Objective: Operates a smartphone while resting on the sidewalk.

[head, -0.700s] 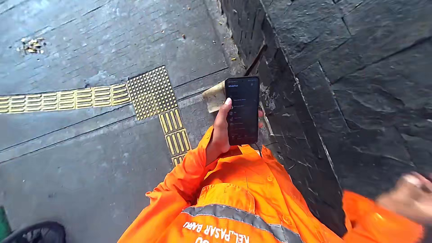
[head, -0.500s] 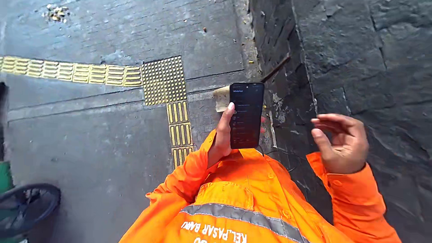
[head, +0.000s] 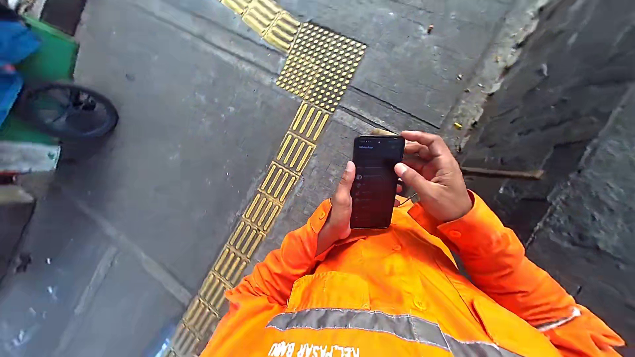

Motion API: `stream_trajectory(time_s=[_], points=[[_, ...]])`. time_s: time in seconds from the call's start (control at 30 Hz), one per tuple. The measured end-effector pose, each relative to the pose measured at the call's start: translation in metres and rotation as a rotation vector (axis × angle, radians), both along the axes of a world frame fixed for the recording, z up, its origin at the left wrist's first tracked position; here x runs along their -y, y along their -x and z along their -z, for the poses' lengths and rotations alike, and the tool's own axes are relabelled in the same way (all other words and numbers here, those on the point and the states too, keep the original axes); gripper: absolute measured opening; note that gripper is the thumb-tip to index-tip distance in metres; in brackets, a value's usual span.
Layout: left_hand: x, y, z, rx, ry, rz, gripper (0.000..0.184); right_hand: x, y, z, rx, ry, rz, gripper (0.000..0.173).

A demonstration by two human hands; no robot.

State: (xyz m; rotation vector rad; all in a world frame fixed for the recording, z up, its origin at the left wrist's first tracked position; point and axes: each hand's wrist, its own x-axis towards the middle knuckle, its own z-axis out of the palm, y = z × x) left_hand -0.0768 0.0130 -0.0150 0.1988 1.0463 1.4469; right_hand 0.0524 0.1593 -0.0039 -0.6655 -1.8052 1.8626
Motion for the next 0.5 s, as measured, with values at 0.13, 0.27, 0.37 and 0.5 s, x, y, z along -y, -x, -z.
stream_trajectory(time_s=[0.13,0.27,0.37,0.5], points=[[0.011,-0.020,-0.001,-0.030,0.059,-0.244,0.078,-0.016,0.029,0.007,0.000,0.063,-0.198,0.047],[0.018,-0.065,-0.002,-0.028,0.080,-0.507,0.079,-0.021,0.039,0.006,0.061,0.089,-0.426,0.041],[0.022,-0.102,0.004,-0.028,0.099,-0.675,0.078,-0.020,0.035,0.013,0.076,0.051,-0.577,0.041],[0.027,-0.154,0.014,-0.053,0.128,-0.878,0.071,-0.019,0.015,0.018,0.095,0.169,-0.784,0.040]])
